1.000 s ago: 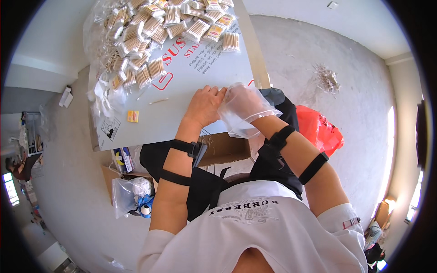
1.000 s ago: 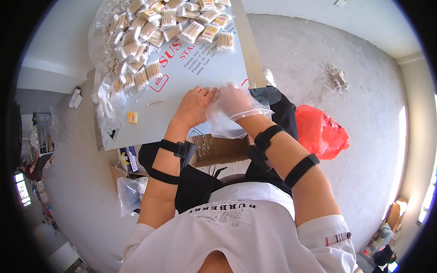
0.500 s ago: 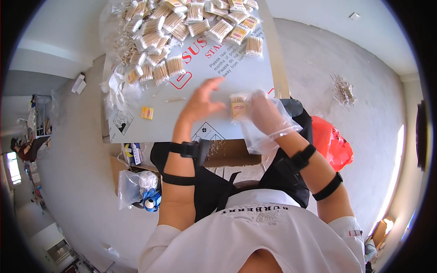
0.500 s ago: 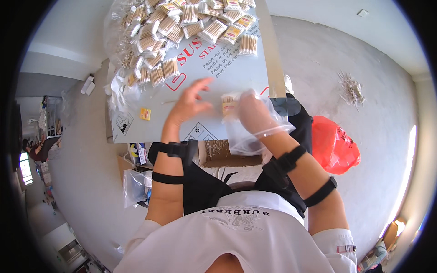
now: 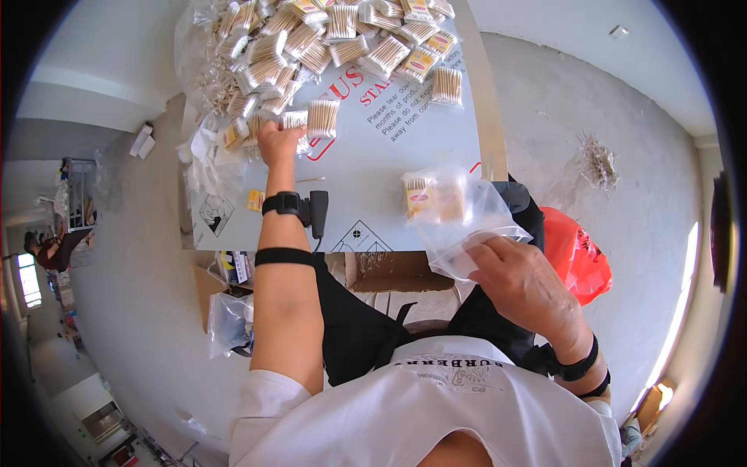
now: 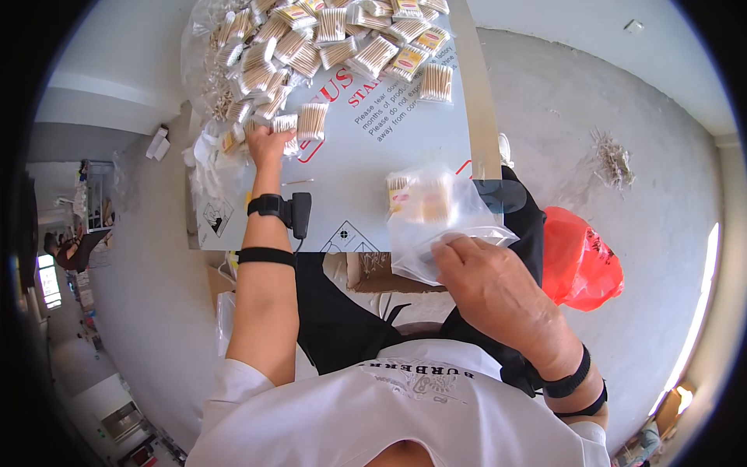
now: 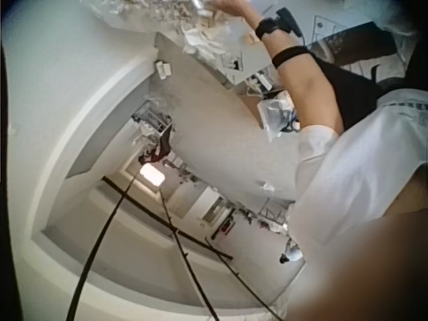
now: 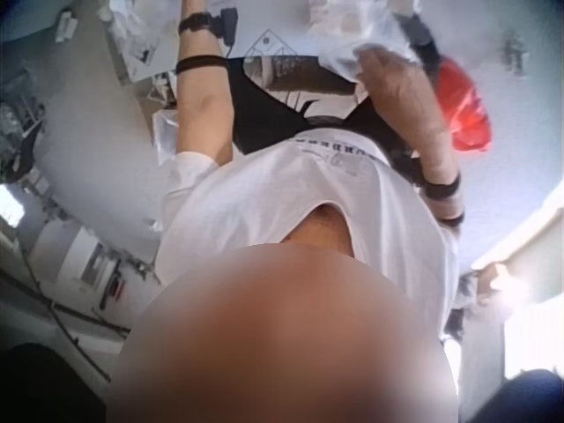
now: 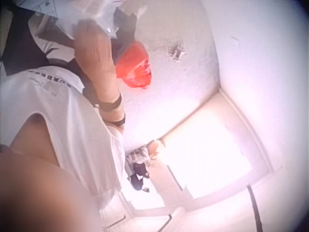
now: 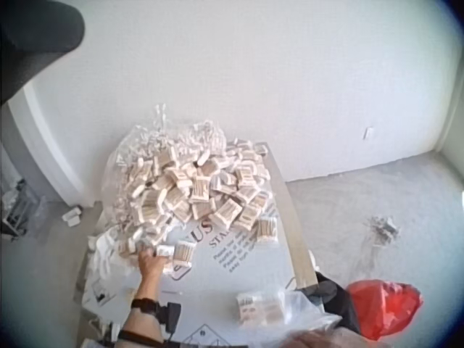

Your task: Manually bagging small packaged items into plastic bags and organizing them.

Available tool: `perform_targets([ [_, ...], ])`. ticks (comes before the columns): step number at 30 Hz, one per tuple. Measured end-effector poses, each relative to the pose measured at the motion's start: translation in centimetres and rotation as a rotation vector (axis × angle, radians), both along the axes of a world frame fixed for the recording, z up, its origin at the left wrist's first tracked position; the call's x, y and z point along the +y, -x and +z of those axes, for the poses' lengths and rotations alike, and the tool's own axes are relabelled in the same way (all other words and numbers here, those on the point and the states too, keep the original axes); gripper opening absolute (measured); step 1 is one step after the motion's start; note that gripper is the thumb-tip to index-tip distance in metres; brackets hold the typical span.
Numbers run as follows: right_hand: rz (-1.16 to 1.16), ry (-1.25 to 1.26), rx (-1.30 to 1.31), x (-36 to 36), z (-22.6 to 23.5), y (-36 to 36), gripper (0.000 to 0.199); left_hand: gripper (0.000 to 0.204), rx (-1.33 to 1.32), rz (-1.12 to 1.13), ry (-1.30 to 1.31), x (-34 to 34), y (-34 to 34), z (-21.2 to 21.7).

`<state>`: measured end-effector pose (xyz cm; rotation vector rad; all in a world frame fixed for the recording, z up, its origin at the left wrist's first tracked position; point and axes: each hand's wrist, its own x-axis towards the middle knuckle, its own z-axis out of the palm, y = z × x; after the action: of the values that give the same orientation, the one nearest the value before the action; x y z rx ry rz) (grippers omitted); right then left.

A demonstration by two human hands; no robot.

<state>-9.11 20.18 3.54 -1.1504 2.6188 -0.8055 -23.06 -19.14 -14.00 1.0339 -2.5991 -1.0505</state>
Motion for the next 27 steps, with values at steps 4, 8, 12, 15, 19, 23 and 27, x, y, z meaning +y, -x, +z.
perform_targets([
  [4, -0.103, 0.054, -0.171, 0.6, 0.7, 0.3, 0.015, 0.031, 0.352, -0.047, -0.454, 3.5, -2.8, 1.2],
  [8, -0.285, 0.302, -0.256, -0.4, 0.3, 0.2, 0.009, 0.03, 0.419, -0.104, -0.738, 6.5, -6.2, 4.1],
  [12, -0.485, 0.534, -0.513, -1.3, 1.4, 0.3, 0.015, 0.038, 0.474, -0.265, -0.821, 10.8, -9.7, 9.4],
  [15, -0.451, 0.561, -0.465, -1.5, 0.9, 0.7, 0.023, 0.039, 0.583, -0.331, -1.018, 14.3, -11.7, 12.5],
  [19, -0.39, 0.596, -0.563, -2.2, 0.5, 0.2, 0.042, 0.037, 0.653, -0.388, -1.049, 18.3, -13.6, 15.5],
  [23, -0.406, 0.717, -0.82, -2.6, 0.2, -0.3, 0.027, 0.04, 0.687, -0.413, -1.119, 21.0, -15.1, 16.5],
  [27, -0.515, 0.841, -1.037, -2.8, 0.5, -1.1, 0.015, 0.037, 0.703, -0.336, -1.155, 21.8, -15.3, 16.0],
])
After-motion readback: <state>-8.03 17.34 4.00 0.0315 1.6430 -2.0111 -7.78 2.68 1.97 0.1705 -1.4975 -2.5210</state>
